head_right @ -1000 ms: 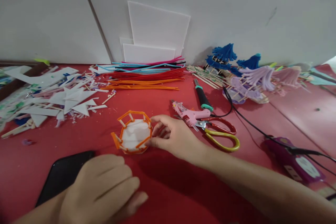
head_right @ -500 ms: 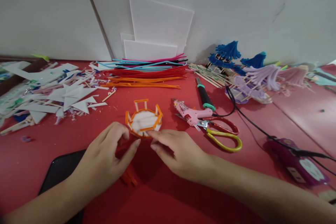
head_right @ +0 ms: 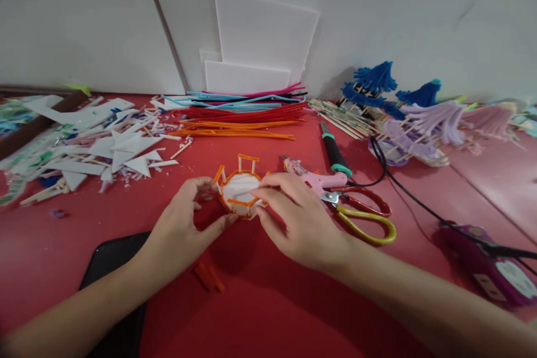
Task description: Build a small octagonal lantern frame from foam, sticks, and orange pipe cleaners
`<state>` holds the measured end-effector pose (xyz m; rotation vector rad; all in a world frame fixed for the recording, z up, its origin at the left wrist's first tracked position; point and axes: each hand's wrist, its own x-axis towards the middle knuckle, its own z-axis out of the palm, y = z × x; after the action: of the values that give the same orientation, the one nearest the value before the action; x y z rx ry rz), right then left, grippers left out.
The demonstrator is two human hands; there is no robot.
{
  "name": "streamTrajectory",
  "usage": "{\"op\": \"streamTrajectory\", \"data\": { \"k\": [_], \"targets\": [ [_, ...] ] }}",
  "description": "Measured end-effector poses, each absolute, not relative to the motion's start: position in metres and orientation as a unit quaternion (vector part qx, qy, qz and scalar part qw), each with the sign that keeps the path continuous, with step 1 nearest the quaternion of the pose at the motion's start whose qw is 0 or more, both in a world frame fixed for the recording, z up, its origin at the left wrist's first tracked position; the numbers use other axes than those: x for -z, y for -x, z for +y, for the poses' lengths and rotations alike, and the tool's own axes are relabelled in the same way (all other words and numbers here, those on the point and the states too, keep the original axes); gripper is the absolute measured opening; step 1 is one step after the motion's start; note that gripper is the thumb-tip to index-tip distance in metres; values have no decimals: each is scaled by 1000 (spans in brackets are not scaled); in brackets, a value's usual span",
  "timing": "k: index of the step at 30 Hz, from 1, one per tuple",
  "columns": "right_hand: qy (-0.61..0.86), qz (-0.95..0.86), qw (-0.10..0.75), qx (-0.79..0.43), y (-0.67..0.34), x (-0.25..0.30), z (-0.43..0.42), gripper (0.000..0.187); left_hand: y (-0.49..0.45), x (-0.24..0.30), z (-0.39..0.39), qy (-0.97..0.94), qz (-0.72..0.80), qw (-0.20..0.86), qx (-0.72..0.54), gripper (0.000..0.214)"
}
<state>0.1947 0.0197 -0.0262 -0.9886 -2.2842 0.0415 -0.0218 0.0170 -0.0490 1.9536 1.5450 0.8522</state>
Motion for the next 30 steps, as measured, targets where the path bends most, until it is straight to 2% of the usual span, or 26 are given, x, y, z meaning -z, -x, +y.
{"op": "streamTrajectory", "data": {
  "k": [7, 12, 16, 20, 22, 23, 26, 28, 30],
  "targets": [
    [360, -875, 325, -10, -193, 29, 16, 26, 20, 44, 20, -769, 537, 200, -282, 24],
    [338, -857, 387, 45, -199, 22, 6, 26, 20, 44, 21, -785, 525, 184, -275, 22],
    [263, -883, 387, 48, -206, 16, 0, 27, 21, 42, 21, -781, 526, 198, -271, 17],
    [330, -856, 393, 59, -220, 6, 11, 29, 21, 40, 21, -781, 524, 197, -276, 17],
    [394, -850, 336, 98, -236, -1, 23, 26, 21, 40, 20, -779, 526, 199, -278, 18],
    [437, -854, 263, 107, -246, -3, 30, 25, 21, 40, 20, -777, 529, 202, -277, 19],
    [512, -854, 63, 75, -278, -2, 46, 41, 22, 41, 19, -772, 538, 205, -271, 23],
    [526, -850, 10, 36, -292, 6, 53, 48, 22, 41, 19, -770, 541, 203, -270, 25],
    [531, -847, 1, 7, -298, 17, 57, 57, 22, 40, 19, -770, 540, 203, -271, 26]
  ]
}}
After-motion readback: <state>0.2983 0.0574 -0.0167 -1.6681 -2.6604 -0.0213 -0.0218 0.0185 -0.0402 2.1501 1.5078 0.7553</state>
